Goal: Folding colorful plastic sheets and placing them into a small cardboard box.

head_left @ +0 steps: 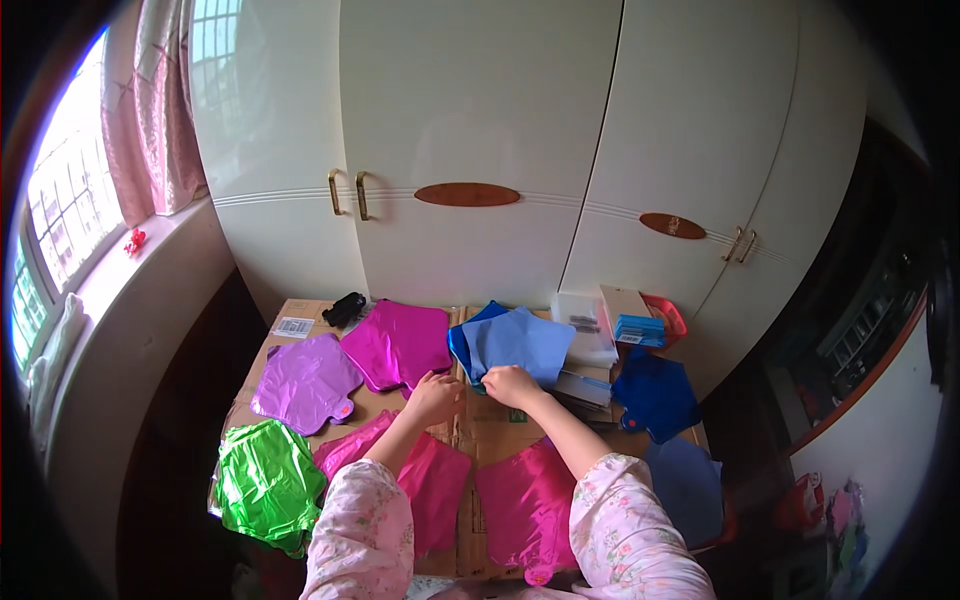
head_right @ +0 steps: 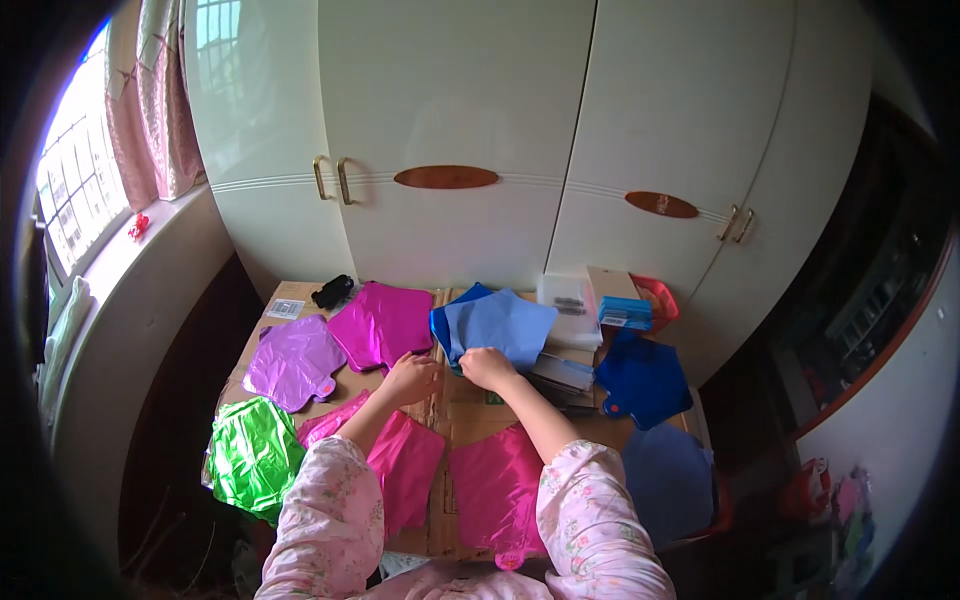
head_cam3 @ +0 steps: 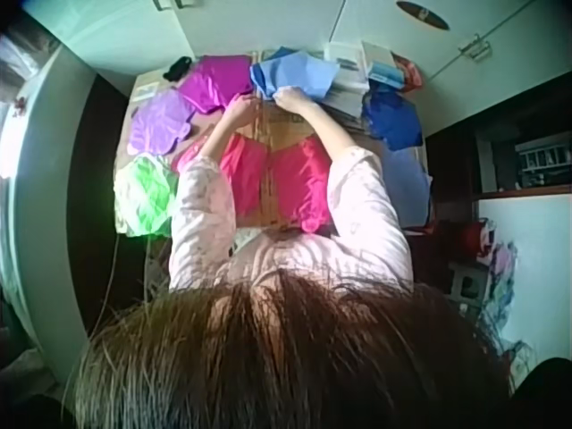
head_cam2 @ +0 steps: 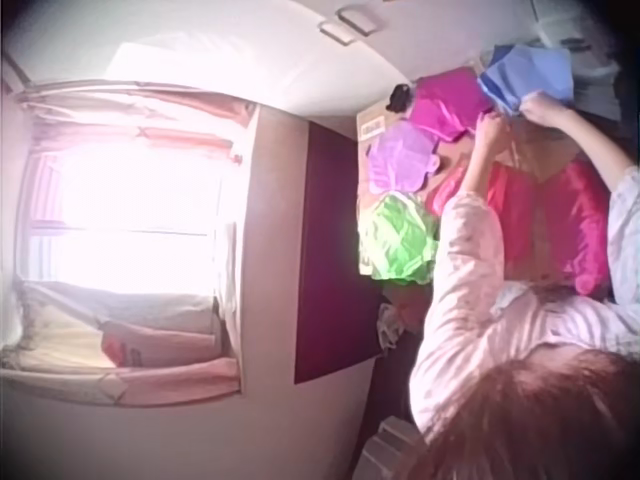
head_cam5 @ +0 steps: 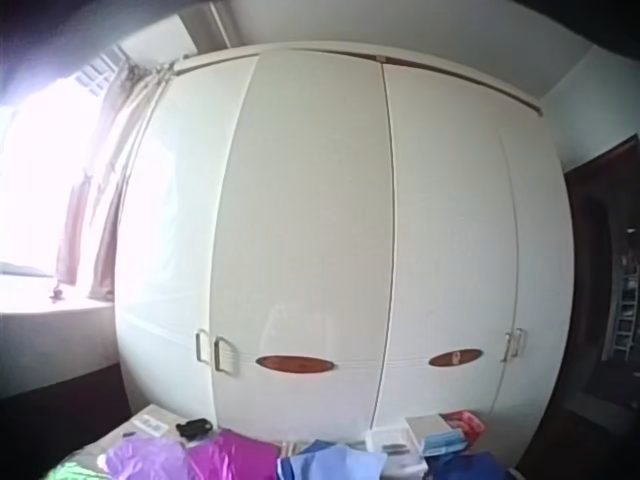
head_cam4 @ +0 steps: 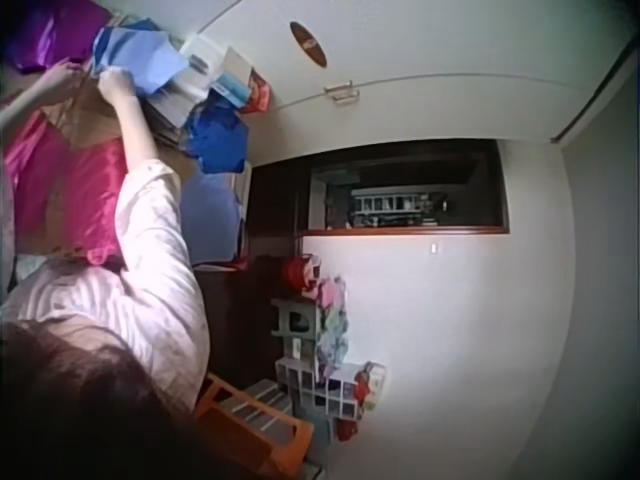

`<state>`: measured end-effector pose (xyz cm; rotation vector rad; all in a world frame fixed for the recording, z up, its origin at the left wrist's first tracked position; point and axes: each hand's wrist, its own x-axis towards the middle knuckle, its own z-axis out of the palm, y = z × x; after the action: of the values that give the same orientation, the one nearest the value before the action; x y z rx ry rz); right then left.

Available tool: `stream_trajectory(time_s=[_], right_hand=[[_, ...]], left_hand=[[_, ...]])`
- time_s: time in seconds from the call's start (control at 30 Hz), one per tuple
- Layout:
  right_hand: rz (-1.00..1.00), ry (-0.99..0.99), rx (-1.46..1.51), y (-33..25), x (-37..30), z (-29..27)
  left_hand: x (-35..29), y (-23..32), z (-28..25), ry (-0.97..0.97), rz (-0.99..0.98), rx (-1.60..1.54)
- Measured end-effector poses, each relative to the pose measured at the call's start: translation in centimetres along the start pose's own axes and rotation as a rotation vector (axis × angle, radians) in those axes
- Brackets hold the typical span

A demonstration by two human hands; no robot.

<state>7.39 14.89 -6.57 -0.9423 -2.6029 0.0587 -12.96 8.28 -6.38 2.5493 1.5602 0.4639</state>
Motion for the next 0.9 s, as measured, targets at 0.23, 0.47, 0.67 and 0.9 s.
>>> stream_trajectory(time_s=[0.23, 0.47, 0.67, 0.9], right_hand=[[0.35, 0.007, 0.311, -0.2, 0.7, -1.3], [0.482, 0.044, 0.391, 0.8, 0.7, -0.8], [0.495, 0.063, 0.434, 0.9, 0.8, -0.6], [0.662, 0.054, 0.644, 1.8, 1.1, -0.9]], left_hand=[[0.8, 1.4, 0.5, 0.225, -0.019, -0.023], [1.7, 3.4, 0.3, 0.253, -0.074, 0.037], [2.0, 3.5, 0.1, 0.265, -0.137, 0.067], [2.7, 2.1, 1.6, 0.272, 0.018, 0.019]])
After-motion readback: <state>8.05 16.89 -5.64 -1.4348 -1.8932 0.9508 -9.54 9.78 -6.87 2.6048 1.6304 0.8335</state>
